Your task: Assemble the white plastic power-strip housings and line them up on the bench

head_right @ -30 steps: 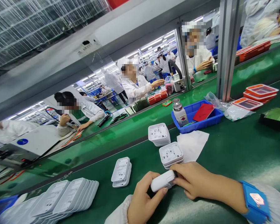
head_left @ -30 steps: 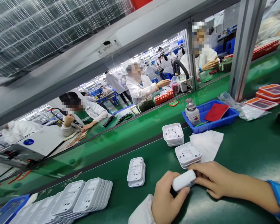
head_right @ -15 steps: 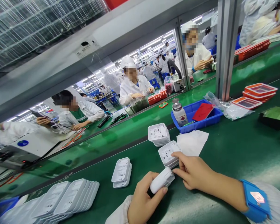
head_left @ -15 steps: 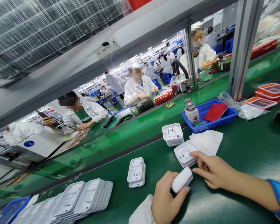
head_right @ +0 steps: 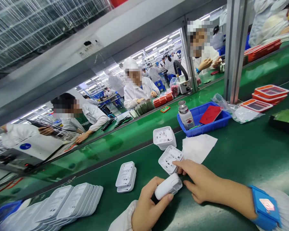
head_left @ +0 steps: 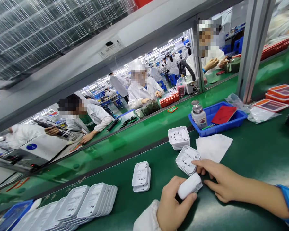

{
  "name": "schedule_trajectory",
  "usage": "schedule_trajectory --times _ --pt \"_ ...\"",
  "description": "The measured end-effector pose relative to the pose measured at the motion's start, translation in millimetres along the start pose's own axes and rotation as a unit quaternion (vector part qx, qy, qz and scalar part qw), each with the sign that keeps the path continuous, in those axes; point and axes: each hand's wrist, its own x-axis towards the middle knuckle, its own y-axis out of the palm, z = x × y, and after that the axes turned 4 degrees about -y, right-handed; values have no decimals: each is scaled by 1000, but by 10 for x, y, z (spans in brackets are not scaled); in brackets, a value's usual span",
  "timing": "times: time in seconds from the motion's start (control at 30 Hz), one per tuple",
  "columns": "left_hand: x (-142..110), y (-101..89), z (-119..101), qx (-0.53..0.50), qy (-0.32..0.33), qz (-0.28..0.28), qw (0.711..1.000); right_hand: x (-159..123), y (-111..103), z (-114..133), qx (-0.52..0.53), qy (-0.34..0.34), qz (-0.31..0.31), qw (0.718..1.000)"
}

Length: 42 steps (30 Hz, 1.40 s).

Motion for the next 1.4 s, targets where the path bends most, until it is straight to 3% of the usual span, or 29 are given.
schedule_trajectory --times 0.23,0.47,0.73,0.93,1.07,1.2,1.3,1.4 --pt "9 0 3 -13 -1 -27 1000 2 -34 84 27 15 35 999" --pt "34 9 48 -6 -6 -97 995 12 -29 54 1 18 5 1000" --pt "23 -24 65 -1 -31 -103 994 52 -73 18 -161 64 28 984" --pt "22 -18 54 -20 -34 -68 997 79 -181 -6 -254 139 -13 957" --pt "19 0 33 -69 -22 -39 997 58 -162 82 -147 95 -20 984" --pt "9 82 24 -148 14 -3 989 17 -51 156 -9 24 23 999" --pt "4 127 25 -185 26 7 982 24 -7 147 20 45 41 998" --pt "8 115 31 -201 -4 -21 979 57 -24 117 29 88 44 995"
